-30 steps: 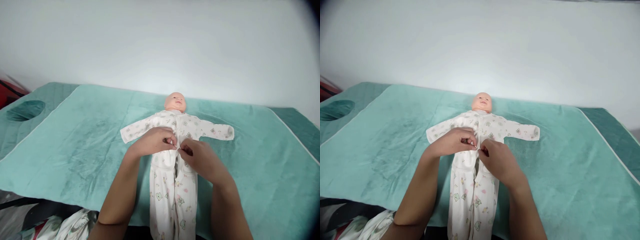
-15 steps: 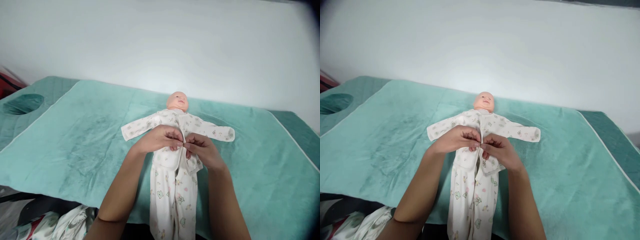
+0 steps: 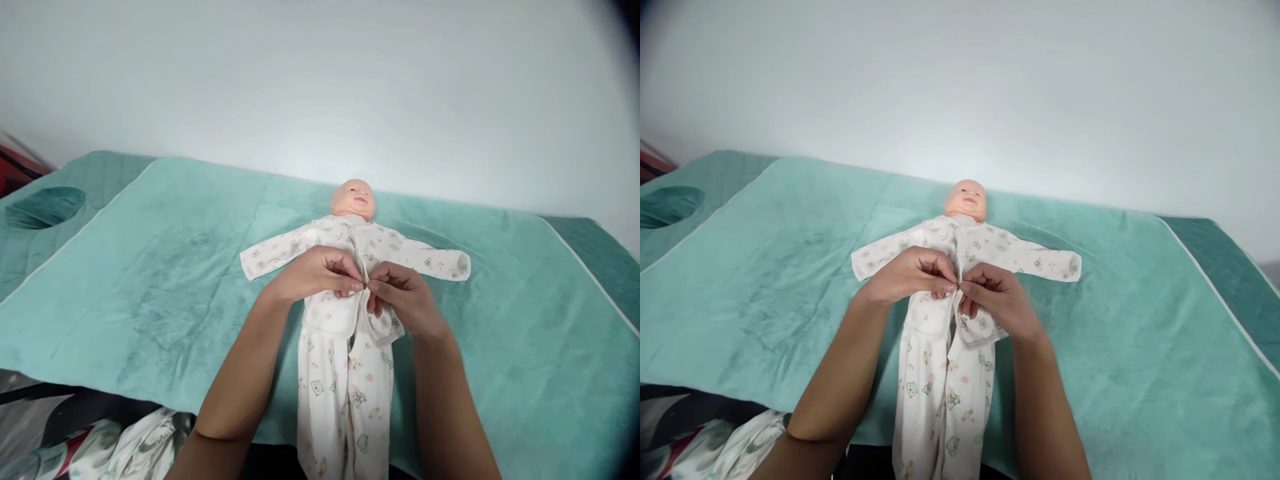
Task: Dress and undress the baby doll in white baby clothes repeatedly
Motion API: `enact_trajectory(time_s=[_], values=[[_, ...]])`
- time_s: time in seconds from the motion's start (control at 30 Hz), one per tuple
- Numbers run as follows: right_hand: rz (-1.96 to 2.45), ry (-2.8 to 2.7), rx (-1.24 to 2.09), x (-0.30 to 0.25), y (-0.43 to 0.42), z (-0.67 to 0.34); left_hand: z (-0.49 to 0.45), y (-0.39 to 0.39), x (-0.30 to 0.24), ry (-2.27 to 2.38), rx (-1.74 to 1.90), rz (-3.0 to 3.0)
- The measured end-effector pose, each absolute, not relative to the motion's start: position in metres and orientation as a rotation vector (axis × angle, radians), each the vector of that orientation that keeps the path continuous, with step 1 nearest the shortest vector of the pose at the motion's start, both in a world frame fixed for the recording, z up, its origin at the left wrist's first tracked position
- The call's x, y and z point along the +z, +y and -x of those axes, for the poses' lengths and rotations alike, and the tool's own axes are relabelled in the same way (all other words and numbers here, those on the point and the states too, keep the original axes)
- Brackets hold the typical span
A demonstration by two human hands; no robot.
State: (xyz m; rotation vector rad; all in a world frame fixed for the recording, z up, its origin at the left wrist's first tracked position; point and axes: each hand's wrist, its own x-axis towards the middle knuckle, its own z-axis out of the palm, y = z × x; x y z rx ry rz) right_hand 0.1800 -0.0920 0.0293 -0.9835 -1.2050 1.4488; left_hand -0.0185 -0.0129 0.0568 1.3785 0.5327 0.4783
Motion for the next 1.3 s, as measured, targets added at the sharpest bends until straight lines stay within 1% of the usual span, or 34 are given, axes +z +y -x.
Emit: enact_trajectory(time_s=[0.83, 1.17, 1.3], values=[[1.019, -1.232, 1.446, 0.032, -0.093, -0.178, 0.017, -0.008, 0.049, 0.424, 0.518, -1.317], [1.009, -1.286, 1.46, 0.032, -0.094, -0.179, 0.016, -0.009, 0.048, 0.502, 0.521, -1.323], [1.066, -1.323, 1.37, 0.035, -0.097, -0.174, 0.016, -0.009, 0.05, 0.551, 0.519, -1.34]])
